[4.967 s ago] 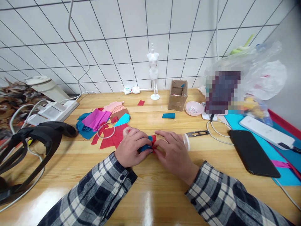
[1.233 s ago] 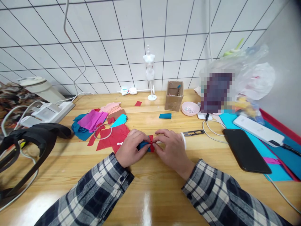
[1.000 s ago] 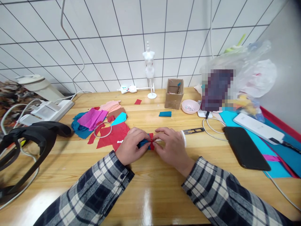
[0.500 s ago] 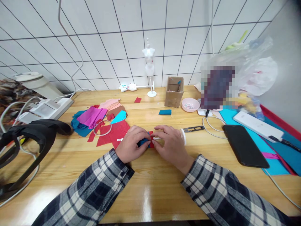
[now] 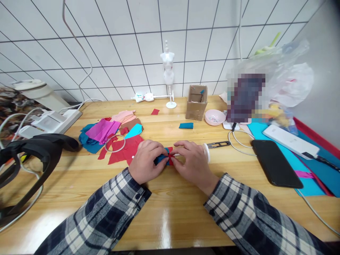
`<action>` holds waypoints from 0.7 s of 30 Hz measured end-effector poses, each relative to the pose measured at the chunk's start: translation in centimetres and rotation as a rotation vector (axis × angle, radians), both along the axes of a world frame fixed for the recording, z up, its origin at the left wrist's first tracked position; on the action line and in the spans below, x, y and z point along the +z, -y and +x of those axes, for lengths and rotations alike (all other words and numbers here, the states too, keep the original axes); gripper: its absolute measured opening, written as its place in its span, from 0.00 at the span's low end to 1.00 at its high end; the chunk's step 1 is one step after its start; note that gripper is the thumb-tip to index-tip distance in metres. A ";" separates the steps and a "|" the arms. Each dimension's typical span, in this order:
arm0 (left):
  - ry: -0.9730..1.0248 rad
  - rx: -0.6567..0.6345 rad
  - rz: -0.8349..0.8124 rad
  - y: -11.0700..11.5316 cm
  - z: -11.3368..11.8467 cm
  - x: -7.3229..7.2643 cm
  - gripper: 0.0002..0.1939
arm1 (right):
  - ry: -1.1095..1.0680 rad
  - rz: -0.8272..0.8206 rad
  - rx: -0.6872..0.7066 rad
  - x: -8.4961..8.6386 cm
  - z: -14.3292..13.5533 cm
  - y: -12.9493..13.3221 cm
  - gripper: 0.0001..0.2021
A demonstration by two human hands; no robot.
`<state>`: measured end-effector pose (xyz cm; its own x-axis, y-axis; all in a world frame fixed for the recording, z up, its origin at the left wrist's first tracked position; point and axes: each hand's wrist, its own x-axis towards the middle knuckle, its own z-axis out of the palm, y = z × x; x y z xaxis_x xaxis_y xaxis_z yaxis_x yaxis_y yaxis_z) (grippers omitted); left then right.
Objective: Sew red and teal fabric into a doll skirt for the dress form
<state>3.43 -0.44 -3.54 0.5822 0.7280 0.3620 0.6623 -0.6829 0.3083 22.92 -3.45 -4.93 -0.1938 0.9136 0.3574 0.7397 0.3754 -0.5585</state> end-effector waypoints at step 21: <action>-0.024 -0.002 0.000 -0.3 -0.2 -0.1 0.05 | 0.021 0.003 0.002 0.2 -0.1 0.0 0.04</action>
